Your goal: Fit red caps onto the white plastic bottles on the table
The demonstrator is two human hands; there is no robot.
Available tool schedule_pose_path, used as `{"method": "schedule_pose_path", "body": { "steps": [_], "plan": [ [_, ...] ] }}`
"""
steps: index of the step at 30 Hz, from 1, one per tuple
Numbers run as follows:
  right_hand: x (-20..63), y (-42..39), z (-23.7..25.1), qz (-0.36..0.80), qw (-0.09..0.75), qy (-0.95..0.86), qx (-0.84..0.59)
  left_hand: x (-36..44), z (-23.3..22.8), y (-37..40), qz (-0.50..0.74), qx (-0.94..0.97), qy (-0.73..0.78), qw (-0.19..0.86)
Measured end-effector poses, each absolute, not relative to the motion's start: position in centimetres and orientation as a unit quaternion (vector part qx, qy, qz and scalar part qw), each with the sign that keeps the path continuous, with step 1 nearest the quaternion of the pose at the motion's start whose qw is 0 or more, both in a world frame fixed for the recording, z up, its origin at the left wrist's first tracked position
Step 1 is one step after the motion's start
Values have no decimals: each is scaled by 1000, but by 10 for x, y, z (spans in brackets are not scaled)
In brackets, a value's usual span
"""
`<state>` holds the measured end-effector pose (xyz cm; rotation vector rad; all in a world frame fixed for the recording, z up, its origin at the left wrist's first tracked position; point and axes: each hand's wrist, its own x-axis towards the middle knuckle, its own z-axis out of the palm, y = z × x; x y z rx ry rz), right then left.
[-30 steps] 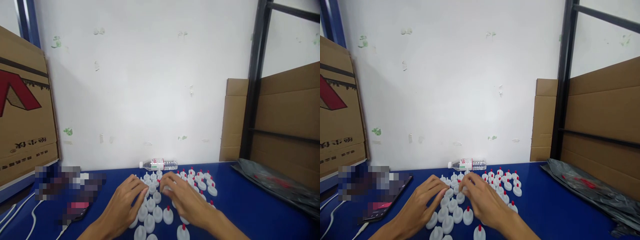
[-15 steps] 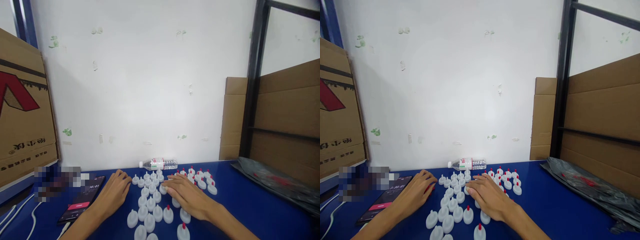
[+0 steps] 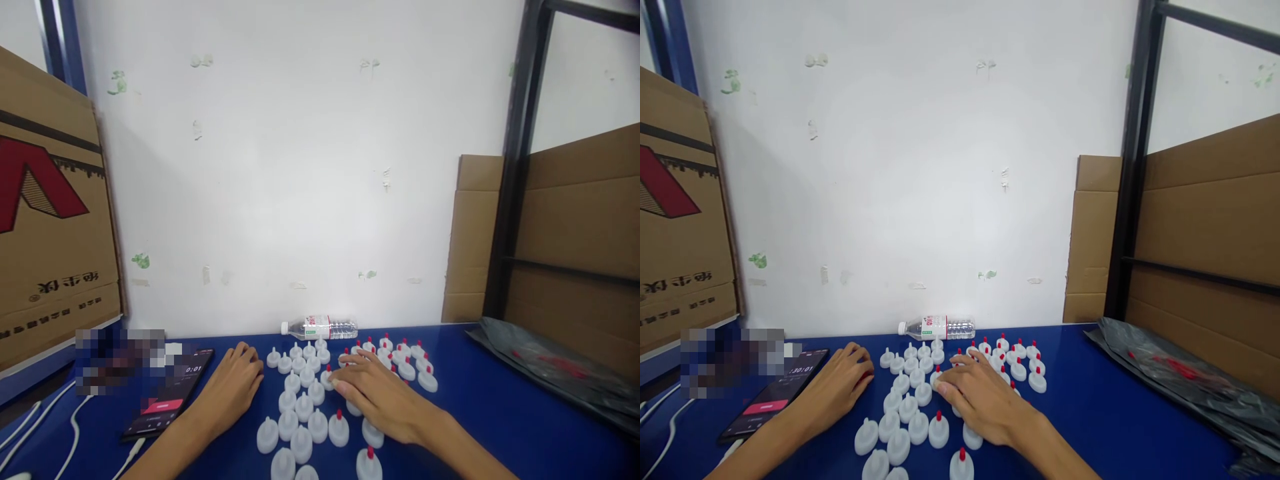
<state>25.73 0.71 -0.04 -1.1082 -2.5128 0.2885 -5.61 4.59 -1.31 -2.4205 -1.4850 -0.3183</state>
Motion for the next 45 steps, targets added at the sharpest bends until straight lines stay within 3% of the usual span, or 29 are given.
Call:
{"method": "schedule_pose_path", "body": {
  "steps": [17, 21, 25, 30, 34, 38, 45],
  "plan": [
    [259, 9, 8, -7, 294, -880, -373, -46, -15, 42, -173, -850, -459, 192],
    [258, -2, 20, 155, 284, -860, -393, -42, -12, 40, -192, -853, -441, 202],
    [260, -19, 30, 307, 189, -866, -347, -36, -10, 34, -221, -861, -418, 186],
    [252, -30, 24, 243, 128, -928, -253, -32, -9, 29, -250, -866, -394, 178],
    [242, -28, 19, 256, 204, -913, -244, -31, -10, 29, -287, -870, -356, 187],
    [237, -23, 14, 205, 312, -867, -329, -27, -8, 26, -321, -871, -324, 182],
    [236, -13, -5, 53, 305, -904, -295, -11, -8, 9, -375, -873, -259, 173]
  ]
}}
